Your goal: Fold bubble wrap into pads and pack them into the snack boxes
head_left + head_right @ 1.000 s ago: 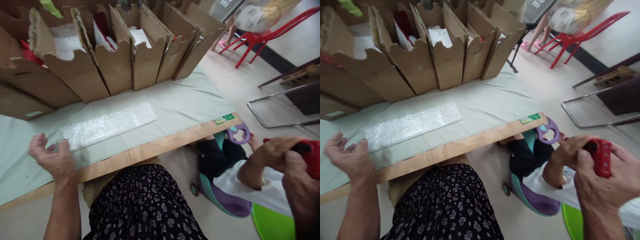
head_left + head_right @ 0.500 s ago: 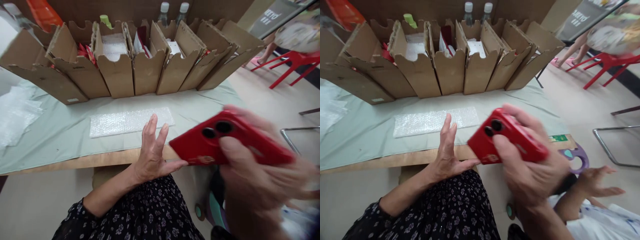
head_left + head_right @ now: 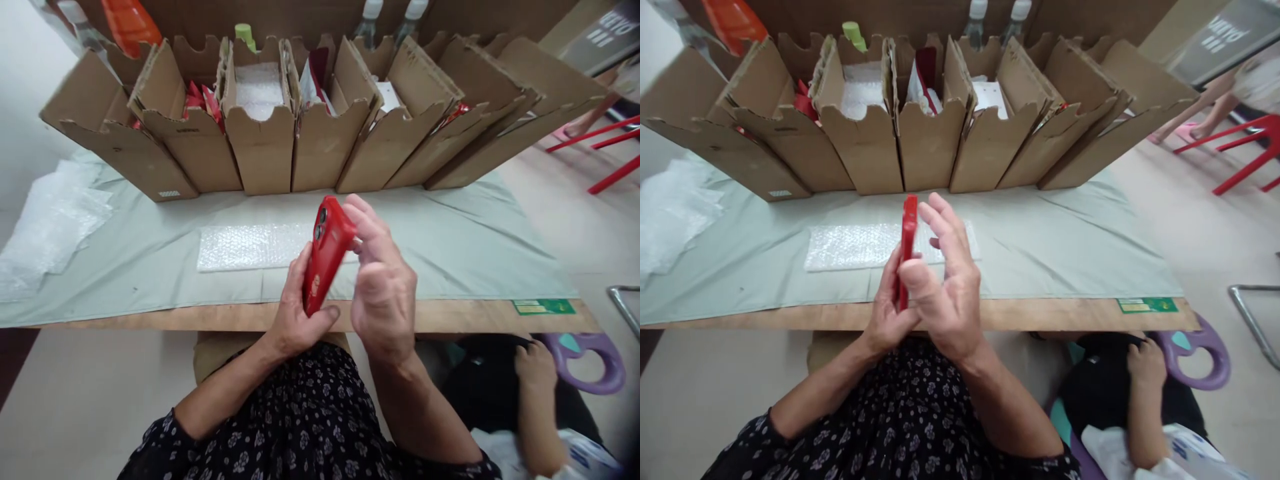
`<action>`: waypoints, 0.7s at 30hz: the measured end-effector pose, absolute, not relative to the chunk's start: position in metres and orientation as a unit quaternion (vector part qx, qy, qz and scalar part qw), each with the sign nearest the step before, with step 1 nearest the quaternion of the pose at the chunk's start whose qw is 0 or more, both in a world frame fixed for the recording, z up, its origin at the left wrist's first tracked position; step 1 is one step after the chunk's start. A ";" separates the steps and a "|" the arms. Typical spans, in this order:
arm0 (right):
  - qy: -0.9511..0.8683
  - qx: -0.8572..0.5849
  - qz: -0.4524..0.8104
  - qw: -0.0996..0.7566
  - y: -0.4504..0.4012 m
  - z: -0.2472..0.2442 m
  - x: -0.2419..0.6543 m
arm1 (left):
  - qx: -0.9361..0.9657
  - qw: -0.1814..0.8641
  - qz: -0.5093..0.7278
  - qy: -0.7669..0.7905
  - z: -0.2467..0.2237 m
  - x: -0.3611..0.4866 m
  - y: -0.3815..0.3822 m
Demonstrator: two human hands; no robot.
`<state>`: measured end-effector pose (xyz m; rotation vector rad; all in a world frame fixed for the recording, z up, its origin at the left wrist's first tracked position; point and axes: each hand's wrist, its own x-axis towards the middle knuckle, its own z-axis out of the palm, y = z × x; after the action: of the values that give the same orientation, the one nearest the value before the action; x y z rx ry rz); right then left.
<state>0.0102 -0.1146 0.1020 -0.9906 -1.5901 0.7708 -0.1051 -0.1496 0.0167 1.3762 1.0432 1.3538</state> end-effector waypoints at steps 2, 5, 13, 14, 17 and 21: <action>-0.655 -0.417 0.334 0.533 -0.110 0.094 0.020 | 0.437 0.625 0.556 0.331 0.023 -0.116 -0.150; -0.615 -0.457 0.375 0.522 -0.105 0.075 0.032 | 0.276 0.781 0.514 0.224 0.027 -0.129 -0.150; -0.571 -0.429 0.481 0.508 -0.112 0.056 0.024 | 0.182 0.852 0.472 0.131 0.009 -0.129 -0.155; -0.569 -0.429 0.481 0.511 -0.113 0.056 0.023 | 0.179 0.852 0.473 0.133 0.009 -0.129 -0.155; -0.565 -0.429 0.487 0.509 -0.113 0.055 0.023 | 0.182 0.853 0.467 0.145 0.012 -0.129 -0.155; -0.562 -0.431 0.487 0.511 -0.112 0.050 0.026 | 0.215 0.855 0.450 0.143 0.010 -0.130 -0.154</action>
<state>0.0256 -0.1121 0.0504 -1.0361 -1.3531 1.1724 -0.1296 -0.1544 0.0098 0.4524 0.3006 0.9471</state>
